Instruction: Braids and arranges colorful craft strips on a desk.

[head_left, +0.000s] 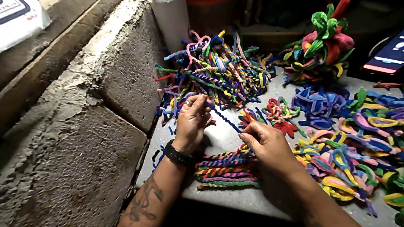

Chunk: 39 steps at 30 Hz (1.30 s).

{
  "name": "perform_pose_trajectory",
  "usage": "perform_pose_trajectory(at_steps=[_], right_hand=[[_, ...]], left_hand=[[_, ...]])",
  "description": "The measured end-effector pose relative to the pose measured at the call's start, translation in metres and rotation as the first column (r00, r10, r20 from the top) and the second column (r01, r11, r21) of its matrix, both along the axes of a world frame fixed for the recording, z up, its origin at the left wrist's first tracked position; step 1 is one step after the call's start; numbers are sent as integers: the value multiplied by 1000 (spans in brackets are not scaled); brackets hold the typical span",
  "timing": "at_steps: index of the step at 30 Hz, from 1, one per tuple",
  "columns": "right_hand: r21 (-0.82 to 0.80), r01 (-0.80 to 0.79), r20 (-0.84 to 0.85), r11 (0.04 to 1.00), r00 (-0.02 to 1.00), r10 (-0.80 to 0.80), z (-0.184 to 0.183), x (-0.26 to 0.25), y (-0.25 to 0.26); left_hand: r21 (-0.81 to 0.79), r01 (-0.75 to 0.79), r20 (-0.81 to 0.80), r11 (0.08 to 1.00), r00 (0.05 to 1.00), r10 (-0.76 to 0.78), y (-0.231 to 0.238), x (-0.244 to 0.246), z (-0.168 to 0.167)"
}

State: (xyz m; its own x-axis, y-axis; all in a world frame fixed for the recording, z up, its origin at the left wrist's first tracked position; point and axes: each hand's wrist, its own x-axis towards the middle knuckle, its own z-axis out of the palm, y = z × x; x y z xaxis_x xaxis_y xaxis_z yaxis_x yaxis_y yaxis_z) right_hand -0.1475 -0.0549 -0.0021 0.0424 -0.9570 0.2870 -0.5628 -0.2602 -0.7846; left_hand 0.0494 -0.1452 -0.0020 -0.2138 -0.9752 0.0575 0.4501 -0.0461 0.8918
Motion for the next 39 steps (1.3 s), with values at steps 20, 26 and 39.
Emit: perform_pose_trajectory(at_steps=[20, 26, 39], right_hand=[[34, 11, 129, 999, 992, -15, -4, 2, -2], [-16, 15, 25, 1000, 1000, -14, -1, 2, -3], [49, -124, 479, 991, 874, 85, 0, 10, -6]], left_hand=[[-52, 426, 225, 903, 886, -405, 4, -10, -6], [-9, 350, 213, 937, 916, -340, 9, -15, -1], [-208, 374, 119, 904, 927, -356, -3, 0, -11]])
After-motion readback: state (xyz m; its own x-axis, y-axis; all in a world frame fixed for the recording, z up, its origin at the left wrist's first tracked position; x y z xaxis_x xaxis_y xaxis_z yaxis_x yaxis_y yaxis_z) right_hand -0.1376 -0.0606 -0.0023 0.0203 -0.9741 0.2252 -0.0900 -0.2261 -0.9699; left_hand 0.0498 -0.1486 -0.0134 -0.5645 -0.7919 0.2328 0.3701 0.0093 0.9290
